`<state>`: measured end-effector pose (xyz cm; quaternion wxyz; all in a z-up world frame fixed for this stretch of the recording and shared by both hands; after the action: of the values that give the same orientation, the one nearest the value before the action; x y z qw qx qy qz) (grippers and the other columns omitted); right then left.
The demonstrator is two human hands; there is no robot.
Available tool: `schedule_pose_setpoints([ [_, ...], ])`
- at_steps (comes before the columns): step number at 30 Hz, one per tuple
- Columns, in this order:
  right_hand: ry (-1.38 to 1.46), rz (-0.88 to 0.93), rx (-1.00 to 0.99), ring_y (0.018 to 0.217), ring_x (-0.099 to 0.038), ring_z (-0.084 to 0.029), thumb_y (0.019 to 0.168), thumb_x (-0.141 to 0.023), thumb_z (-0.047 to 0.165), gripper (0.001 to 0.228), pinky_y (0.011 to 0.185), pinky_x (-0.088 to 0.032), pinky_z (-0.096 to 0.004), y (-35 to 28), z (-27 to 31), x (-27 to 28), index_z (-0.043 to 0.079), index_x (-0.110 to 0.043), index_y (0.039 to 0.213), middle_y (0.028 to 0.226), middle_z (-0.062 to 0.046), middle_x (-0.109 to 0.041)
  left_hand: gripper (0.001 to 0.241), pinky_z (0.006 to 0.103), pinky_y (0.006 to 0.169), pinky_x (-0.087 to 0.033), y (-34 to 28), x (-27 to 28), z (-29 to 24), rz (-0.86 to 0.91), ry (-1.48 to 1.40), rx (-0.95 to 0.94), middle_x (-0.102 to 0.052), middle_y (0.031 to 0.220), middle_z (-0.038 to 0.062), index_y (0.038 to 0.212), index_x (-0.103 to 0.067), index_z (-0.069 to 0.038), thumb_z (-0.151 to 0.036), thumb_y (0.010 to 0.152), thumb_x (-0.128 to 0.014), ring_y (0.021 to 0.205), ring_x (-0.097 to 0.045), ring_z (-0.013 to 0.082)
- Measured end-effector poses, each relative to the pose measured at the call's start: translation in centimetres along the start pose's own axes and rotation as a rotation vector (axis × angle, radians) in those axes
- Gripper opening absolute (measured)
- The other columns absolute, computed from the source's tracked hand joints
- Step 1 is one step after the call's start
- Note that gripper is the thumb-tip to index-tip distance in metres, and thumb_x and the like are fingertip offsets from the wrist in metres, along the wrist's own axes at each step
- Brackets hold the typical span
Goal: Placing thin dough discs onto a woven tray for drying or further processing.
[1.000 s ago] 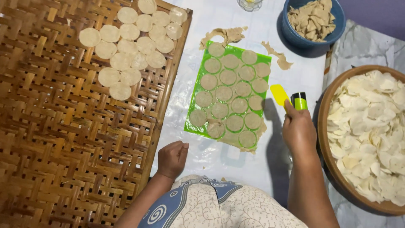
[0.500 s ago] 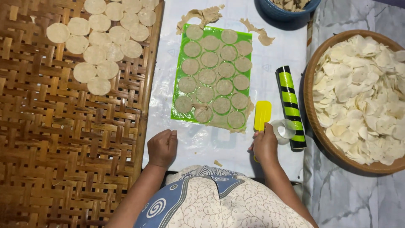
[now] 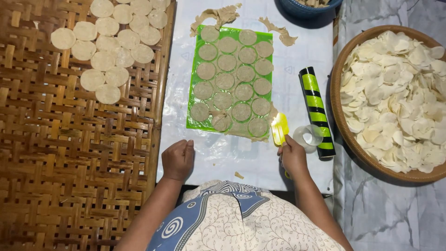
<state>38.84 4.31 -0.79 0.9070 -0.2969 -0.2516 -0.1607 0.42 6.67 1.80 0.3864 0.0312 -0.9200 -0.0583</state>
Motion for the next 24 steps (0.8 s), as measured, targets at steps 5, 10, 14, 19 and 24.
schedule_pose_setpoints([
  [5, 0.227, 0.026, -0.063, 0.049, -0.048, -0.016, 0.107, -0.043, 0.007, 0.043, 0.035, -0.043, -0.028, -2.8, 1.5, 0.3, -0.006, -0.046, 0.148, 0.072, -0.014, -0.057, 0.058, 0.0322, 0.045, -0.042, -0.1, 0.0, 0.0, 0.021, -0.002, 0.013, -0.043, 0.047, 0.005, 0.054, -0.046, -0.017, -0.033, 0.109, -0.038, 0.043, -0.05, 0.0231],
  [10, 0.314, 0.05, -0.07, 0.049, -0.044, -0.015, 0.108, -0.043, 0.008, 0.043, 0.035, -0.039, -0.027, -3.1, -0.6, 0.6, -0.007, -0.044, 0.149, 0.073, -0.014, -0.053, 0.057, 0.0341, 0.045, -0.042, 0.0, 0.0, -0.2, 0.021, -0.001, -0.001, -0.044, 0.047, 0.006, 0.055, -0.047, -0.016, -0.032, 0.109, -0.039, 0.044, -0.051, 0.0252],
  [14, -0.25, -0.166, 0.303, 0.083, -0.065, -0.034, 0.105, -0.049, 0.006, 0.042, 0.068, -0.056, -0.045, -3.2, 1.8, 1.6, -0.006, -0.054, 0.145, 0.098, -0.022, -0.065, 0.057, 0.0345, 0.046, -0.043, -0.2, -0.2, 0.0, 0.018, 0.009, -0.002, -0.043, 0.048, 0.007, 0.056, -0.046, -0.015, -0.033, 0.109, -0.04, 0.045, -0.051, 0.0264],
  [19, -0.604, -0.315, 0.591, 0.104, -0.068, -0.041, 0.1, -0.056, 0.0, 0.045, 0.086, -0.061, -0.047, -2.9, 6.9, 0.5, -0.004, -0.056, 0.144, 0.111, -0.021, -0.061, 0.058, 0.0325, 0.046, -0.043, -0.2, -0.2, 0.0, 0.018, 0.015, 0.007, -0.042, 0.047, 0.005, 0.055, -0.046, -0.016, -0.033, 0.11, -0.039, 0.044, -0.05, 0.024],
  [24, -0.685, -0.159, 0.458, 0.109, -0.068, -0.042, 0.097, -0.052, -0.001, 0.05, 0.089, -0.058, -0.053, 0.1, 4.9, -0.3, 0.0, -0.052, 0.147, 0.112, -0.019, -0.062, 0.059, 0.0338, 0.047, -0.043, -0.4, -0.3, 0.2, 0.02, 0.018, -0.001, -0.042, 0.048, 0.007, 0.056, -0.046, -0.015, -0.034, 0.111, -0.038, 0.045, -0.051, 0.0255],
])
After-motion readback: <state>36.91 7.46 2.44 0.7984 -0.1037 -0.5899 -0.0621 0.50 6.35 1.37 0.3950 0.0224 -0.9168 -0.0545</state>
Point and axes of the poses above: each hand's wrist, its own y-axis towards the middle knuckle, its own x-axis out of the back of the hand, z = x × y, the point moved 7 cm from there along y, towards the middle knuckle
